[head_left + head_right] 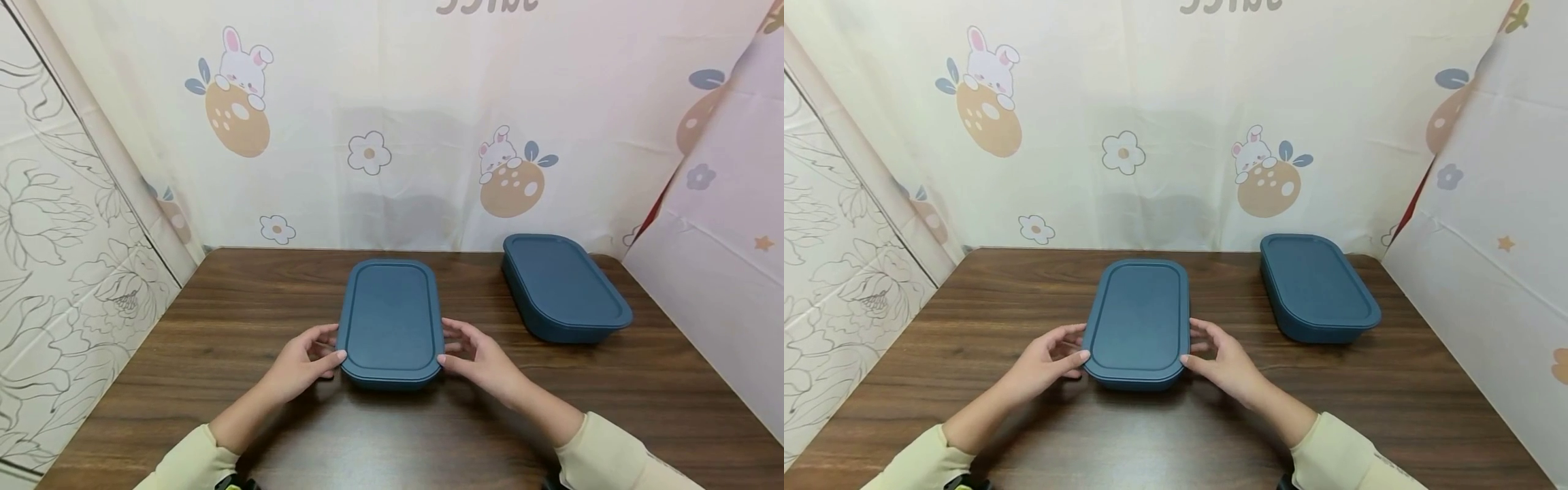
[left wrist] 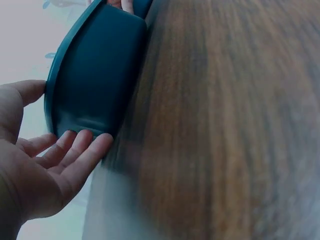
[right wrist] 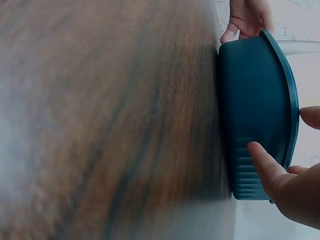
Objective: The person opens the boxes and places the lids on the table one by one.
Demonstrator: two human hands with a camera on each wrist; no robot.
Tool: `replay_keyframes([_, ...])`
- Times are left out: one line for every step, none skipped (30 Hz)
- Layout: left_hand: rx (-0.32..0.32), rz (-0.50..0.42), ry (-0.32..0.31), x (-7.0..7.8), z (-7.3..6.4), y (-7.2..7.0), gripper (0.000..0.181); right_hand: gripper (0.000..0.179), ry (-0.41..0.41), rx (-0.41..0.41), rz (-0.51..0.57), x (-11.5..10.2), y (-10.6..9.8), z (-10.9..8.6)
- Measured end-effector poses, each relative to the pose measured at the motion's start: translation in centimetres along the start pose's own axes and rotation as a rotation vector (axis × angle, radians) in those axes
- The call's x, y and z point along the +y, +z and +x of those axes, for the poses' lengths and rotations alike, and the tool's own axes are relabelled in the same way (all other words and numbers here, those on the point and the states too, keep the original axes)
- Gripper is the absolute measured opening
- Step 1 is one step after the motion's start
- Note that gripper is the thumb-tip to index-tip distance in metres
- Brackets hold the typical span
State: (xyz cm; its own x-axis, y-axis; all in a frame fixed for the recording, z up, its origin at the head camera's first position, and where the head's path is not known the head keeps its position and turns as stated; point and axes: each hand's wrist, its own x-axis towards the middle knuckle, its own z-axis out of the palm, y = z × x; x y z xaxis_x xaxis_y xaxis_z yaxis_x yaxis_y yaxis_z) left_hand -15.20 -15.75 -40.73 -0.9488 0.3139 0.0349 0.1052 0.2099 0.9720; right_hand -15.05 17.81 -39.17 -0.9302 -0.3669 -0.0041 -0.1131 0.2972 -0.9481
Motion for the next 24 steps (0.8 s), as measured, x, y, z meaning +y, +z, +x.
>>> replay_keyframes([0.019,0.045,0.012,0.1,-0.1,-0.1,0.054,0.066,-0.012,0.009,-0.032,0.0,0.0,-0.1])
replay_keyframes([0.039,0.094,0.026,0.2,-0.1,-0.1,0.051,0.066,-0.025,0.017,-0.064,-0.1,-0.1,-0.1])
replay_keyframes([0.055,0.140,0.042,0.3,-0.2,-0.2,0.049,0.065,-0.045,0.021,-0.096,-0.1,-0.1,-0.1])
replay_keyframes([0.069,0.185,0.057,0.4,-0.2,-0.2,0.047,0.064,-0.066,0.026,-0.131,-0.1,-0.1,-0.2])
replay_keyframes([0.084,0.232,0.071,0.5,-0.3,-0.3,0.044,0.064,-0.091,0.033,-0.168,-0.1,-0.2,-0.3])
replay_keyframes([0.100,0.279,0.085,0.6,-0.4,-0.3,0.042,0.063,-0.113,0.041,-0.201,-0.2,-0.2,-0.3])
replay_keyframes([0.113,0.327,0.103,0.7,-0.4,-0.4,0.040,0.063,-0.139,0.045,-0.230,-0.2,-0.2,-0.4])
replay_keyframes([0.123,0.371,0.121,0.8,-0.5,-0.4,0.037,0.062,-0.170,0.049,-0.264,-0.3,-0.2,-0.4])
replay_keyframes([0.129,0.405,0.139,0.9,-0.5,-0.5,0.035,0.061,-0.201,0.051,-0.300,-0.3,-0.2,-0.5])
replay_keyframes([0.132,0.434,0.158,1.0,-0.5,-0.6,0.033,0.060,-0.229,0.056,-0.330,-0.4,-0.3,-0.5])
replay_keyframes([0.134,0.457,0.177,1.1,-0.5,-0.6,0.030,0.059,-0.258,0.057,-0.360,-0.5,-0.3,-0.6])
replay_keyframes([0.133,0.479,0.198,1.2,-0.5,-0.7,0.028,0.058,-0.287,0.058,-0.388,-0.6,-0.3,-0.6])
replay_keyframes([0.130,0.498,0.219,1.3,-0.5,-0.7,0.026,0.056,-0.316,0.057,-0.421,-0.7,-0.3,-0.6])
replay_keyframes([0.125,0.517,0.239,1.5,-0.5,-0.8,0.024,0.054,-0.343,0.061,-0.458,-0.9,-0.3,-0.6])
replay_keyframes([0.117,0.534,0.259,1.6,-0.5,-0.8,0.022,0.053,-0.370,0.063,-0.491,-1.0,-0.4,-0.7])
replay_keyframes([0.110,0.557,0.279,1.8,-0.4,-0.9,0.020,0.052,-0.397,0.065,-0.523,-1.1,-0.5,-0.7])
replay_keyframes([0.100,0.584,0.300,2.0,-0.4,-0.9,0.019,0.051,-0.422,0.067,-0.560,-1.3,-0.6,-0.7])
replay_keyframes([0.090,0.618,0.323,2.2,-0.4,-1.0,0.017,0.050,-0.443,0.070,-0.596,-1.5,-0.6,-0.7])
replay_keyframes([0.076,0.648,0.345,2.4,-0.4,-1.1,0.015,0.050,-0.463,0.072,-0.632,-1.6,-0.8,-0.7])
replay_keyframes([0.061,0.682,0.370,2.7,-0.3,-1.2,0.014,0.049,-0.484,0.074,-0.666,-1.8,-0.9,-0.7])
replay_keyframes([0.042,0.720,0.398,2.9,-0.3,-1.3,0.012,0.048,-0.503,0.073,-0.696,-1.9,-1.0,-0.7])
replay_keyframes([0.023,0.756,0.426,3.1,-0.3,-1.4,0.011,0.047,-0.523,0.070,-0.724,-2.0,-1.1,-0.7])
replay_keyframes([0.006,0.792,0.454,3.3,-0.3,-1.5,0.010,0.045,-0.542,0.063,-0.748,-2.2,-1.1,-0.7])
replay_keyframes([-0.008,0.824,0.481,3.5,-0.3,-1.5,0.009,0.044,-0.561,0.055,-0.764,-2.3,-1.2,-0.7])
